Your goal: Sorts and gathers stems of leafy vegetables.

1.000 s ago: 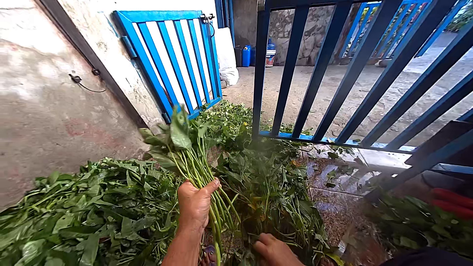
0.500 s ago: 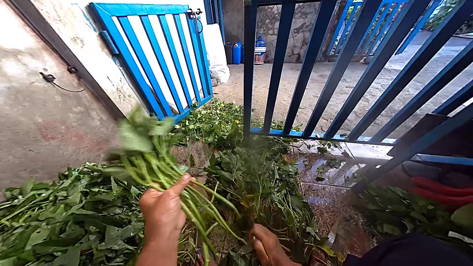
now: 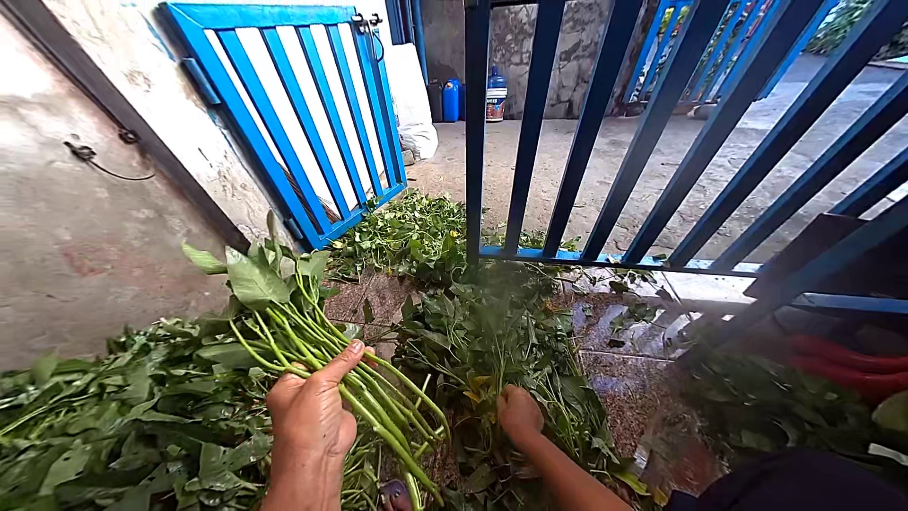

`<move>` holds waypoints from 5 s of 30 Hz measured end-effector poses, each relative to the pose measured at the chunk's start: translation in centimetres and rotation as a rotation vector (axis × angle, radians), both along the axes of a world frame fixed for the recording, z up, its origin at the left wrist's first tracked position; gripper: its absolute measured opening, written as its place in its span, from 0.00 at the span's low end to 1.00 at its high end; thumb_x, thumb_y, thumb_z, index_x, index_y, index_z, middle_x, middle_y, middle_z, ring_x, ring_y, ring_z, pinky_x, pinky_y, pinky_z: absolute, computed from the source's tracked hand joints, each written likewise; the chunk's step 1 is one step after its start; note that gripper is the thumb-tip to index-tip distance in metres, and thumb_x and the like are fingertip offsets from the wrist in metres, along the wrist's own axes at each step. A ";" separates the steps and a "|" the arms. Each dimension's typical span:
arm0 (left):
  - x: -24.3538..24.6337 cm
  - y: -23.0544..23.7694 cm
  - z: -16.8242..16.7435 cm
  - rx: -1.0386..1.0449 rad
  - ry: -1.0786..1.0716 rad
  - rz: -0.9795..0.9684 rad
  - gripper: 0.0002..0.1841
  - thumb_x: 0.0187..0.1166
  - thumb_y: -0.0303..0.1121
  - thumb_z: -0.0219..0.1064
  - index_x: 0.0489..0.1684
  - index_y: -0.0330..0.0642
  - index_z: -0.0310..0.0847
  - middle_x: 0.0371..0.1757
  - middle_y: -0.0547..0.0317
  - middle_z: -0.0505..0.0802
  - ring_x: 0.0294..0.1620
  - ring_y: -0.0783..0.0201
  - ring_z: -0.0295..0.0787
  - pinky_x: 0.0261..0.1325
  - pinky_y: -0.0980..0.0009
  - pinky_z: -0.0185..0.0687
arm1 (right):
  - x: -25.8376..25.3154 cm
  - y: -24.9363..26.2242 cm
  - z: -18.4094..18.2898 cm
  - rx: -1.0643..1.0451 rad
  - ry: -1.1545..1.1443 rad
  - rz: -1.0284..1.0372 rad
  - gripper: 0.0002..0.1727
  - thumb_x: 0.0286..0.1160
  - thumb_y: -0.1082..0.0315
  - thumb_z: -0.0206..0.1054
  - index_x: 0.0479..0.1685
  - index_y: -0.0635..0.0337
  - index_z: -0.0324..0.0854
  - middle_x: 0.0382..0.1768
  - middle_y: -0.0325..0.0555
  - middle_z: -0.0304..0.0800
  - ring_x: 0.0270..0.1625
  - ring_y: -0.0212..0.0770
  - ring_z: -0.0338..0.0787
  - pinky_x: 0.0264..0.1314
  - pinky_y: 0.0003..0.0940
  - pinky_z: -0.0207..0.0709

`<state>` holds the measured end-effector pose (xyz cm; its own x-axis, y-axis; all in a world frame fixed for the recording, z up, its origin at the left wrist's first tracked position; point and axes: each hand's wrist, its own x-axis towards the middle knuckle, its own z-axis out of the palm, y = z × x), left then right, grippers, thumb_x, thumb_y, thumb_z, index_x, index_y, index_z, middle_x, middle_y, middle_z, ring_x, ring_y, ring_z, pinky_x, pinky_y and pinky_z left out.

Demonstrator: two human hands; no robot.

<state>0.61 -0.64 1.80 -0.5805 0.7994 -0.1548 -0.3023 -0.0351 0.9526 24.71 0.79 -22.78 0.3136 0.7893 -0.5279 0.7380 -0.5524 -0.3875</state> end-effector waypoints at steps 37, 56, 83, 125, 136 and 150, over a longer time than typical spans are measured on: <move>4.5 -0.4 -2.1 -0.095 -0.023 -0.290 0.17 0.65 0.08 0.72 0.51 0.21 0.74 0.33 0.36 0.94 0.27 0.49 0.95 0.31 0.59 0.95 | -4.1 -7.4 12.6 0.749 1.046 -0.006 0.15 0.79 0.73 0.62 0.62 0.66 0.77 0.50 0.49 0.87 0.36 0.40 0.93 0.36 0.35 0.92; 5.4 -0.8 -3.7 0.043 0.248 -0.514 0.20 0.51 0.10 0.81 0.44 0.25 0.83 0.36 0.42 0.96 0.39 0.52 0.97 0.46 0.61 0.96 | -4.1 -5.8 15.2 0.663 0.960 0.257 0.20 0.77 0.68 0.61 0.68 0.63 0.73 0.43 0.43 0.92 0.42 0.38 0.93 0.43 0.37 0.89; 4.2 -0.5 -2.2 0.116 0.335 -0.391 0.18 0.54 0.10 0.78 0.42 0.29 0.83 0.33 0.44 0.96 0.32 0.52 0.97 0.38 0.60 0.97 | -2.5 -7.2 14.4 0.634 0.724 0.237 0.07 0.68 0.71 0.67 0.42 0.63 0.82 0.32 0.42 0.86 0.35 0.36 0.87 0.41 0.37 0.82; 4.9 -0.4 -1.5 0.172 0.096 0.164 0.21 0.58 0.08 0.77 0.49 0.28 0.78 0.34 0.49 0.95 0.30 0.58 0.96 0.35 0.64 0.96 | -1.5 -6.3 15.3 0.543 1.307 -0.469 0.22 0.93 0.66 0.40 0.33 0.61 0.77 0.22 0.40 0.79 0.19 0.33 0.77 0.23 0.27 0.76; 3.0 0.1 -0.8 0.260 0.156 0.190 0.24 0.60 0.11 0.78 0.56 0.31 0.77 0.40 0.52 0.95 0.37 0.57 0.97 0.43 0.59 0.97 | -0.2 -6.2 10.3 0.184 1.962 -1.216 0.21 0.86 0.60 0.40 0.18 0.47 0.64 0.06 0.30 0.64 0.05 0.25 0.64 0.07 0.19 0.60; 2.1 0.1 -0.5 0.206 0.174 -0.035 0.23 0.58 0.07 0.76 0.53 0.30 0.80 0.39 0.51 0.96 0.34 0.57 0.98 0.38 0.62 0.98 | -1.9 -6.4 14.2 1.311 0.141 0.492 0.16 0.82 0.65 0.64 0.64 0.57 0.85 0.61 0.52 0.87 0.43 0.38 0.92 0.39 0.33 0.90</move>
<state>2.73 -0.58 1.27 -0.5558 0.8237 0.1126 -0.1391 -0.2256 0.9642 22.77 -5.56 -8.61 -0.1282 0.7376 0.6629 0.6595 0.5627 -0.4985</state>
